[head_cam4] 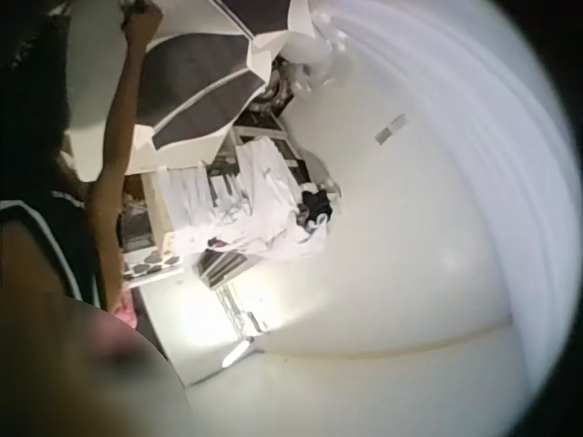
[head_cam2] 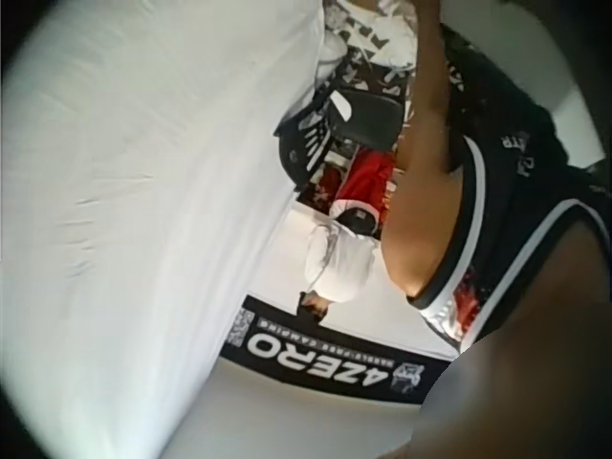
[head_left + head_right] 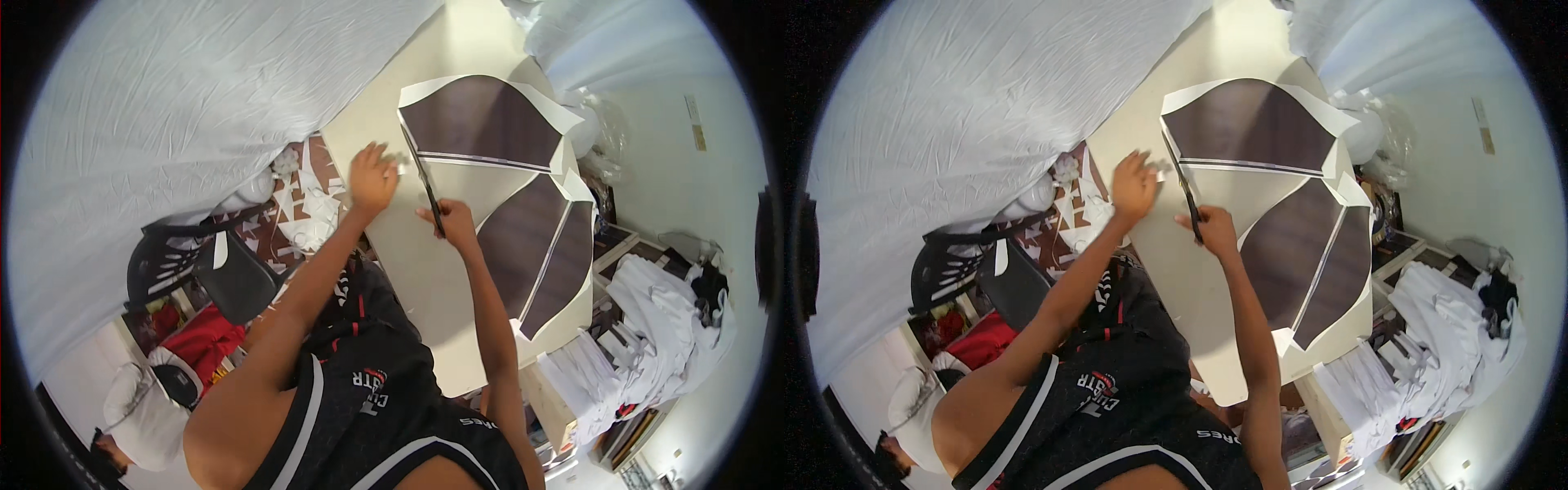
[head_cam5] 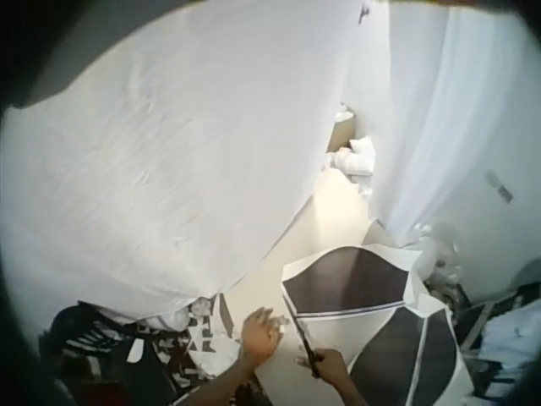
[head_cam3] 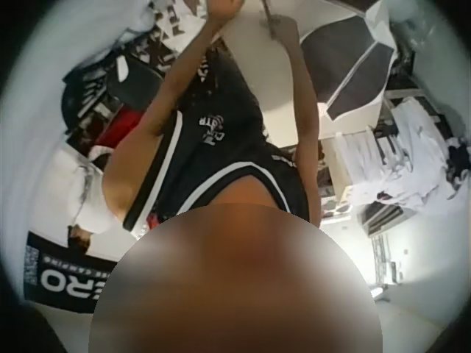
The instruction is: Cutting out printed garment patterns from a large sheet using scissors.
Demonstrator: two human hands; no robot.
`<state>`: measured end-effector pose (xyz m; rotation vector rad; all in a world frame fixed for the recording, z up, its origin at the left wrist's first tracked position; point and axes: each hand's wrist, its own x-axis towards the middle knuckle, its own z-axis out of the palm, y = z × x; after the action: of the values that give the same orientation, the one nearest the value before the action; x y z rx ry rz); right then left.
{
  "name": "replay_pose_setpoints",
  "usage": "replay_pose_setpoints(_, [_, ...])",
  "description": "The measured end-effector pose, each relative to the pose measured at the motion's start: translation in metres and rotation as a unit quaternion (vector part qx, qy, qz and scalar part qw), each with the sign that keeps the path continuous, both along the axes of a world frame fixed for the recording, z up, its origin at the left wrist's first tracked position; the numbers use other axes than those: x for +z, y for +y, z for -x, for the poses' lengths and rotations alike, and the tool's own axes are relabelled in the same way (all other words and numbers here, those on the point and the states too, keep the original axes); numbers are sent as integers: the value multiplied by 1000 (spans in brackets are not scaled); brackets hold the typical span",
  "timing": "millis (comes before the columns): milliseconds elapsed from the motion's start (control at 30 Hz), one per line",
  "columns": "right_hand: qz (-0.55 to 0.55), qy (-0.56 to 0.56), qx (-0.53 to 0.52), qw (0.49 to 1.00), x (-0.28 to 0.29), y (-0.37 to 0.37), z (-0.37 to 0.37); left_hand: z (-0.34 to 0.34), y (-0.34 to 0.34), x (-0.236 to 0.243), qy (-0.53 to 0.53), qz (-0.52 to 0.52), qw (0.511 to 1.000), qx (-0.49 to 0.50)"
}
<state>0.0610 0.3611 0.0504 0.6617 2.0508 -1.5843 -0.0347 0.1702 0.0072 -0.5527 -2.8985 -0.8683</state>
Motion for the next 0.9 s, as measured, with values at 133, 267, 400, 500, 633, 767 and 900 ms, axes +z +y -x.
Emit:
replay_pose_setpoints(133, [-6, -44, -76, 996, 46, -2, -68, 41, -32, 59, -114, 161, 958, -206])
replay_pose_setpoints(267, [-40, -89, -115, 989, 57, -10, -117, 100, -18, 81, -69, 438, 856, -266])
replay_pose_setpoints(400, [-37, -90, -180, 979, 62, -26, -131, 179, 41, 59, 73, 306, 908, -277])
replay_pose_setpoints(500, [-27, -64, -186, 980, 61, -48, -126, 221, 22, -3, 226, 140, 864, -428])
replay_pose_setpoints(633, [41, -52, -240, 969, 45, -82, -130, 175, 29, -22, 141, 89, 930, -327])
replay_pose_setpoints(767, [131, -42, -263, 955, 20, -113, -125, 92, 34, -18, 117, 6, 966, -229])
replay_pose_setpoints(900, [89, -45, -217, 971, 4, -140, -129, 41, 21, -19, 130, -37, 978, -158])
